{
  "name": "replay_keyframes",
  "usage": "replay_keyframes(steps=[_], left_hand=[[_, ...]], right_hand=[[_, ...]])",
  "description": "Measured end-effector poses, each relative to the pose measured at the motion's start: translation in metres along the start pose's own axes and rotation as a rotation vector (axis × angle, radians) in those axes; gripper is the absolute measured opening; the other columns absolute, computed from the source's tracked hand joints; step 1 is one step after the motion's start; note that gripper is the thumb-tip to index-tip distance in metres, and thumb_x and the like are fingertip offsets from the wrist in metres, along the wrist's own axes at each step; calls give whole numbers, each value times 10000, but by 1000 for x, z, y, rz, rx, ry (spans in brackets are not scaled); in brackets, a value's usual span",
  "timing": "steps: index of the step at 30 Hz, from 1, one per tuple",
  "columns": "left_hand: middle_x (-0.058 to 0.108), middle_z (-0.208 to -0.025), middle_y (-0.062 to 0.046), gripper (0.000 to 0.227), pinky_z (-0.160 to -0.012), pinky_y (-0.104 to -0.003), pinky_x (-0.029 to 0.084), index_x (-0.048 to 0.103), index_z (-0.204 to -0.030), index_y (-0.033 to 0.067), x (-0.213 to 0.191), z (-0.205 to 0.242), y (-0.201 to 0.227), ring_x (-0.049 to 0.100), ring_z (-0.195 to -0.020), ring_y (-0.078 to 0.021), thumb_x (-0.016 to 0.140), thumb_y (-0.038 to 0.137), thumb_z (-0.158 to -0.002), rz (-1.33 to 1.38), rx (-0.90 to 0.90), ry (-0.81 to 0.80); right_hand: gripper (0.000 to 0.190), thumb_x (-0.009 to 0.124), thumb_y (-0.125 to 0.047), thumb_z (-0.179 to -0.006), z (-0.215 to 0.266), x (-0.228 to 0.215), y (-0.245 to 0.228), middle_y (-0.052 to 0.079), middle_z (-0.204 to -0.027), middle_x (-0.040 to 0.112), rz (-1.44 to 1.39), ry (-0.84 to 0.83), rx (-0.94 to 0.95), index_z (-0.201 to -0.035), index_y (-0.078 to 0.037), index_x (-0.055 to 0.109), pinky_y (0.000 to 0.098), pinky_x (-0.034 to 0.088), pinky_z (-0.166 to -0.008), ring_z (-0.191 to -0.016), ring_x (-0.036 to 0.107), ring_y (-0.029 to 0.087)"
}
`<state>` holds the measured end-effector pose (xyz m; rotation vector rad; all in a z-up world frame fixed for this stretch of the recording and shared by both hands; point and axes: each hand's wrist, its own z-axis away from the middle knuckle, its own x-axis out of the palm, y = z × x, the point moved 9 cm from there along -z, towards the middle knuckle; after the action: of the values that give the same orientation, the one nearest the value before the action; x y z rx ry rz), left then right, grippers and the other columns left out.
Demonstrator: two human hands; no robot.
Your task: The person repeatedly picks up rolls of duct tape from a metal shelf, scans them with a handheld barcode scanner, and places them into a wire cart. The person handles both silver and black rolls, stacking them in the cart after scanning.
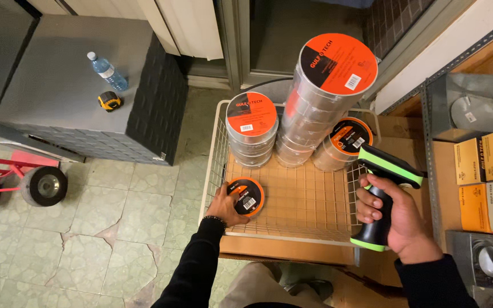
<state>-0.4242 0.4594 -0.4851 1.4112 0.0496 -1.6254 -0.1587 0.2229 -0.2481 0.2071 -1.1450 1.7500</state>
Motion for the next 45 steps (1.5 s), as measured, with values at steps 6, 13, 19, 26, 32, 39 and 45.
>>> replay_keyframes(steps=[6, 13, 19, 26, 32, 39, 45], left_hand=[[341, -1603, -287, 1105, -1214, -531, 476, 610, -1438, 182, 9, -2, -3, 468, -1451, -526, 937, 605, -470, -109, -28, -64], [281, -1636, -210, 1074, -1197, -534, 491, 421, -1330, 198, 15, -4, -6, 417, -1493, -464, 947, 624, -495, -119, -116, -172], [273, -1634, -248, 866, -1179, -507, 421, 586, -1365, 141, -3, -30, 47, 419, -1454, -429, 813, 688, -733, -64, -41, -100], [710, -826, 37, 300, -723, -396, 499, 593, -830, 260, -60, -22, 255, 681, -790, -214, 711, 526, -903, 221, 309, -99], [414, -620, 66, 462, -604, -286, 336, 478, -729, 191, -81, 6, 436, 407, -600, -82, 667, 492, -1024, 548, 718, -182], [325, -655, 118, 446, -599, -236, 256, 444, -723, 198, -89, 52, 647, 288, -644, -39, 727, 411, -993, 790, 995, -271], [291, -713, 101, 416, -650, -211, 280, 386, -745, 190, -91, 124, 809, 293, -686, -54, 689, 274, -1017, 910, 1298, -415]], right_hand=[[171, 606, -315, -1043, -13, -5, 7, -111, -589, 294, 77, 44, -50, -1066, -145, 605, 271, 401, -499, -433, 380, 68], [182, 605, -321, -1044, -11, -4, 8, -102, -591, 291, 49, 42, -57, -1079, -142, 596, 289, 403, -502, -432, 383, 82], [162, 635, -258, -979, 10, -7, -18, -71, -579, 312, -74, 64, -144, -972, -116, 559, 252, 254, -428, -422, 278, 56], [139, 629, -245, -996, 74, -51, -75, -54, -589, 326, -83, 154, -406, -952, -119, 587, 261, 251, -444, -444, 287, 72], [131, 595, -250, -995, 175, -99, -128, -76, -578, 309, -100, 209, -623, -966, -152, 513, 281, 229, -450, -432, 272, 68], [152, 580, -257, -1018, 321, -141, -189, -70, -574, 300, -43, 357, -907, -921, -153, 524, 282, 225, -437, -432, 267, 79], [133, 567, -233, -1033, 447, -190, -218, -71, -583, 318, -108, 371, -1108, -968, -130, 514, 275, 275, -457, -443, 297, 73]])
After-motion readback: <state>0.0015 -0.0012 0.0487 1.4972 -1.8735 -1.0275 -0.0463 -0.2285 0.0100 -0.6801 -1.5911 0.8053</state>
